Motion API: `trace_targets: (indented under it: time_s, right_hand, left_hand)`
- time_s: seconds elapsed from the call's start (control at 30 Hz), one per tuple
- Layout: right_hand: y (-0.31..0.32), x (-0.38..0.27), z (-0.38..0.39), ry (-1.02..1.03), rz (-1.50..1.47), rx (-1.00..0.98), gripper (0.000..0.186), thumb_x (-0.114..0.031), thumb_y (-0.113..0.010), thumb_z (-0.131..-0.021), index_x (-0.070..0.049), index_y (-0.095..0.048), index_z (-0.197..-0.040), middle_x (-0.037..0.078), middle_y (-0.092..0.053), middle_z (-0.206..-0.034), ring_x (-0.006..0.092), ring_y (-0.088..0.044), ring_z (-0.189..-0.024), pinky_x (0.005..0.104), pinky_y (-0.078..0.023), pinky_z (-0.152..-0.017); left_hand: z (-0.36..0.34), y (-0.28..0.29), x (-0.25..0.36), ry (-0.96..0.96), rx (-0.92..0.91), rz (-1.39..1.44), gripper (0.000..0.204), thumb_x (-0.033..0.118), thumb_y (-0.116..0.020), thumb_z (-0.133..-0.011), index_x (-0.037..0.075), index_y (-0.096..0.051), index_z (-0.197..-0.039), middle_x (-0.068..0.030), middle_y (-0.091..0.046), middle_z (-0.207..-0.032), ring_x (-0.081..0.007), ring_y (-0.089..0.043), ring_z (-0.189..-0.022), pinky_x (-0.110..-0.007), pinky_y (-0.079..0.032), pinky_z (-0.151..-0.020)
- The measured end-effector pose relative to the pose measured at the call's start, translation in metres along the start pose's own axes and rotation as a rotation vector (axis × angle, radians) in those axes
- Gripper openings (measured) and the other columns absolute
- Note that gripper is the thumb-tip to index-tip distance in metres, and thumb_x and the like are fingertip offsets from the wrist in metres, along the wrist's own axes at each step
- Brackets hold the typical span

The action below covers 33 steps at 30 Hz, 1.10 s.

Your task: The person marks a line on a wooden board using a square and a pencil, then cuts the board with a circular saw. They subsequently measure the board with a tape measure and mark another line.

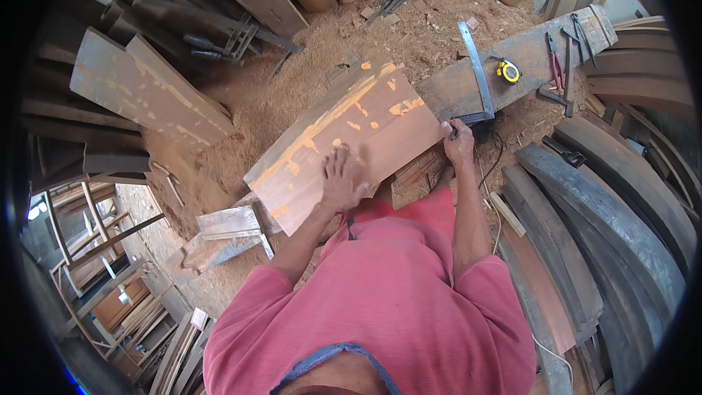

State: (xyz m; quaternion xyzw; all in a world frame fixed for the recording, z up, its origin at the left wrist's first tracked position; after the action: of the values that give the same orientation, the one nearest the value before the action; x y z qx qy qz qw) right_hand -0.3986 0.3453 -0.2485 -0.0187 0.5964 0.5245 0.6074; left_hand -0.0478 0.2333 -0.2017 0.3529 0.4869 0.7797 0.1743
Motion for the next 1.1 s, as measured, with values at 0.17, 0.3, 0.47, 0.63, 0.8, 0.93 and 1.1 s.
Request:
trace_targets:
  time_s: [0.17, 0.3, 0.47, 0.63, 0.8, 0.93, 1.1]
  right_hand:
    - [0.009, -0.009, 0.009, 0.009, -0.090, 0.122, 0.033, -0.031, -0.065, -0.097, 0.001, -0.071, -0.102, 0.021, -0.071, -0.089, 0.0330, -0.070, -0.084, 0.0411, -0.054, -0.078]
    - [0.006, -0.036, 0.023, 0.157, -0.061, 0.103, 0.037, -0.032, -0.066, -0.096, 0.003, -0.069, -0.106, 0.022, -0.072, -0.094, 0.0320, -0.070, -0.087, 0.0391, -0.054, -0.082]
    - [0.011, -0.058, 0.037, -0.008, -0.530, 0.089, 0.040, -0.028, -0.076, -0.091, 0.006, -0.066, -0.109, 0.008, -0.070, -0.094, 0.0142, -0.064, -0.086, 0.0298, -0.052, -0.078]
    - [0.049, -0.156, 0.087, -0.019, -0.892, -0.146, 0.041, -0.021, -0.081, -0.088, 0.002, -0.060, -0.116, 0.000, -0.065, -0.092, 0.0045, -0.059, -0.083, 0.0206, -0.048, -0.073]
    - [0.067, -0.289, 0.129, 0.226, -1.164, -0.386, 0.053, -0.022, -0.088, -0.082, 0.001, -0.058, -0.119, 0.003, -0.065, -0.094, 0.0066, -0.061, -0.085, 0.0223, -0.051, -0.077]
    - [0.081, -0.325, 0.141, 0.327, -1.219, -0.355, 0.052, -0.025, -0.088, -0.084, 0.000, -0.058, -0.118, 0.003, -0.065, -0.098, 0.0064, -0.060, -0.085, 0.0212, -0.051, -0.074]
    - [0.105, -0.371, 0.140, 0.440, -1.309, -0.201, 0.045, -0.029, -0.086, -0.087, -0.003, -0.060, -0.113, 0.002, -0.065, -0.102, 0.0063, -0.058, -0.093, 0.0242, -0.047, -0.086]
  left_hand:
    - [-0.077, 0.068, -0.094, 0.331, 0.138, -0.084, 0.096, 0.058, -0.064, -0.089, 0.001, -0.028, -0.158, -0.0282, -0.024, -0.164, -0.0515, -0.018, -0.151, -0.063, -0.017, -0.120]
    - [-0.113, 0.073, -0.151, 0.486, -0.193, 0.052, 0.088, 0.068, -0.057, -0.091, 0.002, -0.047, -0.148, -0.0264, -0.055, -0.145, -0.0431, -0.050, -0.136, -0.053, -0.038, -0.113]
    - [-0.131, 0.075, -0.197, 0.385, -0.209, 0.343, 0.071, 0.068, -0.051, -0.097, 0.001, -0.071, -0.113, -0.0186, -0.071, -0.105, -0.0272, -0.067, -0.099, -0.042, -0.051, -0.090]
    - [-0.099, 0.121, -0.183, 0.317, 0.040, 0.751, 0.061, 0.059, -0.051, -0.103, 0.007, -0.062, -0.073, 0.0013, -0.056, -0.065, -0.0114, -0.051, -0.063, -0.032, -0.041, -0.059]
    - [-0.052, 0.197, -0.204, 0.280, 0.324, 0.973, 0.057, 0.059, -0.052, -0.103, 0.017, -0.053, -0.065, 0.0069, -0.046, -0.058, -0.0066, -0.041, -0.055, -0.027, -0.031, -0.052]
    - [-0.024, 0.234, -0.202, 0.195, 0.505, 1.083, 0.048, 0.053, -0.055, -0.104, 0.018, -0.053, -0.072, 0.0086, -0.047, -0.062, -0.0051, -0.042, -0.056, -0.026, -0.031, -0.051]
    - [0.028, 0.271, -0.187, 0.119, 0.758, 1.109, 0.053, 0.058, -0.056, -0.102, 0.015, -0.051, -0.071, 0.0080, -0.045, -0.063, -0.0047, -0.039, -0.056, -0.025, -0.028, -0.051]
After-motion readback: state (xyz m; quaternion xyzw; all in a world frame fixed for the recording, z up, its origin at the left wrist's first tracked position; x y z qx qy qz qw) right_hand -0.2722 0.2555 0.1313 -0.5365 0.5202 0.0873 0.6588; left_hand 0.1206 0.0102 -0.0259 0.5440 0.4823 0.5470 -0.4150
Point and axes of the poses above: each hand's wrist, its own z-axis away from the middle knuckle, its own y-axis out of the back of the hand, x = y × z, the point moved 9 cm from there along -z, towards the middle knuckle
